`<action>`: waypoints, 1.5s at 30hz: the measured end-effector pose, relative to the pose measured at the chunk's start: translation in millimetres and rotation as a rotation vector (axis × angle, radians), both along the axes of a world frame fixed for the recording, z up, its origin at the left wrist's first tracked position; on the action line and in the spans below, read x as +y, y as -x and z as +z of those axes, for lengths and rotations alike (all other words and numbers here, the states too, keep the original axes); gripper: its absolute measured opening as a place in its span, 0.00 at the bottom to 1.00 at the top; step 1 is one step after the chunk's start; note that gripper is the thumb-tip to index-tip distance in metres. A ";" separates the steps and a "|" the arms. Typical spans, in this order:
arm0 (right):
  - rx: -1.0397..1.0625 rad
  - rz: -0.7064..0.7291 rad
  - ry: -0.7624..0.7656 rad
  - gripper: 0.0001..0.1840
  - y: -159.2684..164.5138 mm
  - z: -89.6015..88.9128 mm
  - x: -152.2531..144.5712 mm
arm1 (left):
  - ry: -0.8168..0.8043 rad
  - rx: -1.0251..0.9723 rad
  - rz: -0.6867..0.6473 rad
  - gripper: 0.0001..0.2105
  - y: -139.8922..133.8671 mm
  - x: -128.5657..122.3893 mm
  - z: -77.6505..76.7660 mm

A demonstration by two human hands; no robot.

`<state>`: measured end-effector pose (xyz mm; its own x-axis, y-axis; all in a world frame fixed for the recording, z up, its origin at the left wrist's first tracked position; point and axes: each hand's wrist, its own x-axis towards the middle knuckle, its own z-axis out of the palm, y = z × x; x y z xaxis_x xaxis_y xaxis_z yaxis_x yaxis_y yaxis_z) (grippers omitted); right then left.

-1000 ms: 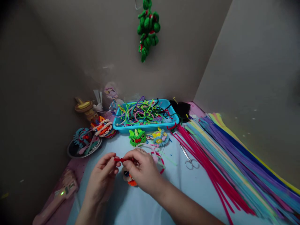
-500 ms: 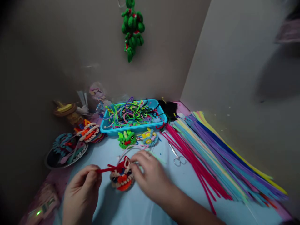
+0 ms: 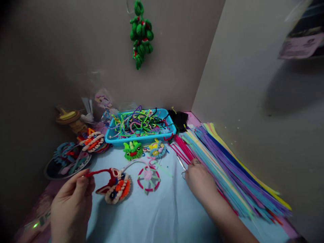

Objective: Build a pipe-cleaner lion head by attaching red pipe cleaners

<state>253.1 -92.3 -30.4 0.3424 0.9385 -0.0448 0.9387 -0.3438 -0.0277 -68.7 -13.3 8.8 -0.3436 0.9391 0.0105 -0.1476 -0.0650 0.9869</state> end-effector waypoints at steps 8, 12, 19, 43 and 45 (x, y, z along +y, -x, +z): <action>0.048 0.027 0.016 0.09 -5.8 -2.7 -1.7 | 0.226 -0.469 0.152 0.08 6.8 -0.6 18.3; 0.051 0.050 0.056 0.09 -8.6 -5.9 -4.0 | 0.326 -0.648 0.106 0.09 19.4 -1.8 7.5; -0.024 -0.008 0.057 0.11 -8.5 -7.9 -2.0 | 0.278 -0.441 -0.043 0.10 16.5 -24.1 -7.6; 1.010 0.069 -0.366 0.10 25.2 22.6 -0.2 | -0.006 0.273 -0.487 0.11 -30.2 -5.1 21.5; 0.986 0.156 -0.247 0.08 46.1 36.7 6.2 | -0.015 0.344 -0.478 0.10 -32.4 -4.9 21.9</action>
